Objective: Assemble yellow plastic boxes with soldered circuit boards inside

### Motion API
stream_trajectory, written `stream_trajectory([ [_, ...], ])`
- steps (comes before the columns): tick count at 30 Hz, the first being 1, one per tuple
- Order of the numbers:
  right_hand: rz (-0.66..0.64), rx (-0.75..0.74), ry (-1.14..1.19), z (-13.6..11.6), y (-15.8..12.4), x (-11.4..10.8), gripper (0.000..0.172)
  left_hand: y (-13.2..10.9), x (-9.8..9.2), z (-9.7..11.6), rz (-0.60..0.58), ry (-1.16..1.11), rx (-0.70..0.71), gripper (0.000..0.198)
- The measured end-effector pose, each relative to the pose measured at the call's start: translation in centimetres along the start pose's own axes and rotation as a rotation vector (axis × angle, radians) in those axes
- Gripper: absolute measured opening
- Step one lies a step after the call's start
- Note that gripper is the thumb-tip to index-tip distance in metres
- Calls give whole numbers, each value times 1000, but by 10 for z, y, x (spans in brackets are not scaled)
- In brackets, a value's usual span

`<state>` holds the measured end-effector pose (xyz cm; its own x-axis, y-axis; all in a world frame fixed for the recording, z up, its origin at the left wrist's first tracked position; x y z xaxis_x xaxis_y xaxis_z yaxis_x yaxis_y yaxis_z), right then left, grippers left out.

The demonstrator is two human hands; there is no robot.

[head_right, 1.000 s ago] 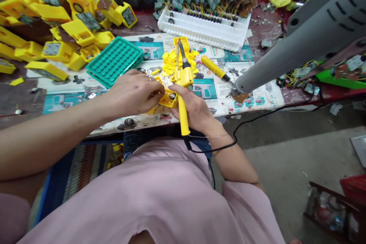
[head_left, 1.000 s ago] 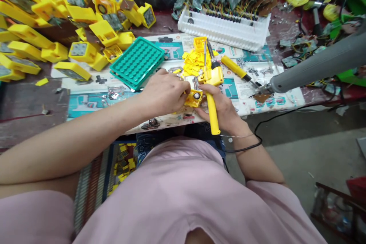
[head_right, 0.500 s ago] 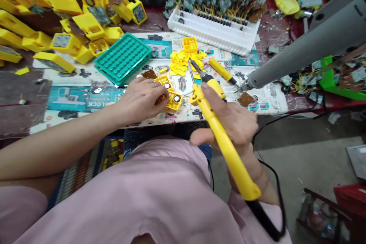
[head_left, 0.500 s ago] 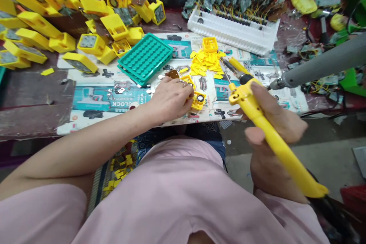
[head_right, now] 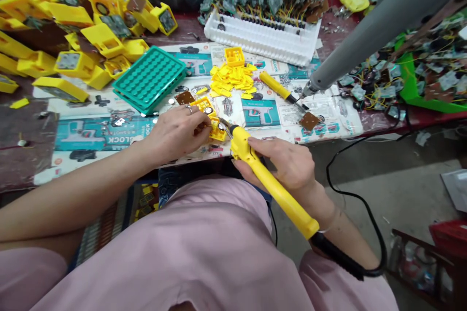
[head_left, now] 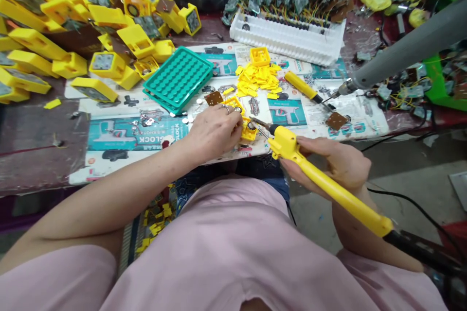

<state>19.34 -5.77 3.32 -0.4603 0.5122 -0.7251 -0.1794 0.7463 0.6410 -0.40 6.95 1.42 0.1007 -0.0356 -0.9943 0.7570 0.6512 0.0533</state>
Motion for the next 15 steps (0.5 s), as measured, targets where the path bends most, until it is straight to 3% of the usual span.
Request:
stream_trajectory([
  [6,17,-172,-4,-9,15,-1,22,1,-2,0,-60,-62,-23,29],
  [15,-35,-224,34,-10,21,-1,16,1,0,0,-31,-11,19,28],
])
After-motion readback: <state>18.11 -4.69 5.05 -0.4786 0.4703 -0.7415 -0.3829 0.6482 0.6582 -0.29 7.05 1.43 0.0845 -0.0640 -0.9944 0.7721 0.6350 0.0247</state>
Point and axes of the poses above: each hand's wrist, its own y-axis towards the middle knuckle, its own x-axis out of the palm, z = x × y, the point moved 2 cm from there along y, towards the middle knuckle, and after that the axes turned 3 degrees about -y, right-handed, at the moved point
